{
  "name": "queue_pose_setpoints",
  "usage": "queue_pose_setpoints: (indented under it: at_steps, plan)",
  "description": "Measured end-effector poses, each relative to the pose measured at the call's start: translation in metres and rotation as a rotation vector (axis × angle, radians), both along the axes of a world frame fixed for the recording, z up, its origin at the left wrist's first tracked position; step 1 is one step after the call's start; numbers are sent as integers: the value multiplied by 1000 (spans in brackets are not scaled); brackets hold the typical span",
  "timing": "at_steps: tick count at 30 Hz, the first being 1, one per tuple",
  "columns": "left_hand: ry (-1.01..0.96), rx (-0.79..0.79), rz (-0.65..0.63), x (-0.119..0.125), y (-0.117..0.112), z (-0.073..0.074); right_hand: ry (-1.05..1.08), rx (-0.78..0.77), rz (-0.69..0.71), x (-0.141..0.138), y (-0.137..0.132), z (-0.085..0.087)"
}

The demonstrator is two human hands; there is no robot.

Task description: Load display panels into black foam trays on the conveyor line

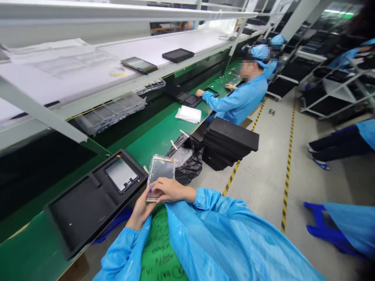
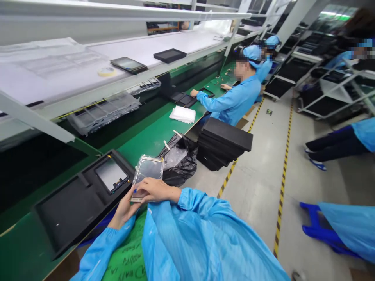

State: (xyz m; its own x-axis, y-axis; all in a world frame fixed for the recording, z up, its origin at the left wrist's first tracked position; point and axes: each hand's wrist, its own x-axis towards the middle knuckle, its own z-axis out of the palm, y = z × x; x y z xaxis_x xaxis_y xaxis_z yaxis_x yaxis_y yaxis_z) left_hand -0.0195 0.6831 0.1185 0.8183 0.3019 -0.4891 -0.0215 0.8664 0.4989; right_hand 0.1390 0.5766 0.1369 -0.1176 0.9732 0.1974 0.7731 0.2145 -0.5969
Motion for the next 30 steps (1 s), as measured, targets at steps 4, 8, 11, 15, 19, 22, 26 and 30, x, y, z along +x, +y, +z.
queue_pose_setpoints:
  at_steps: [4,8,11,15,19,22,26,30]
  plan:
    - [-10,87,29,-16,-5,5,-61,17,5,-17,-2,-1]
    - [-65,89,-18,-47,-11,9,-83,-12,12,-47,-4,1]
    - [-90,147,-88,-75,-15,10,128,-140,-196,-58,0,6]
    - [-59,195,-128,-115,-17,10,750,-50,-479,-21,5,24]
    - [-68,224,-146,-151,-10,10,932,504,-948,57,-2,52]
    - [-60,301,-192,-171,-2,10,570,674,-1140,85,-13,64]
    - [-47,340,-229,-184,0,11,470,263,-779,42,-19,53]
    - [-65,292,-142,-189,-12,7,1076,-152,-319,-30,-17,29]
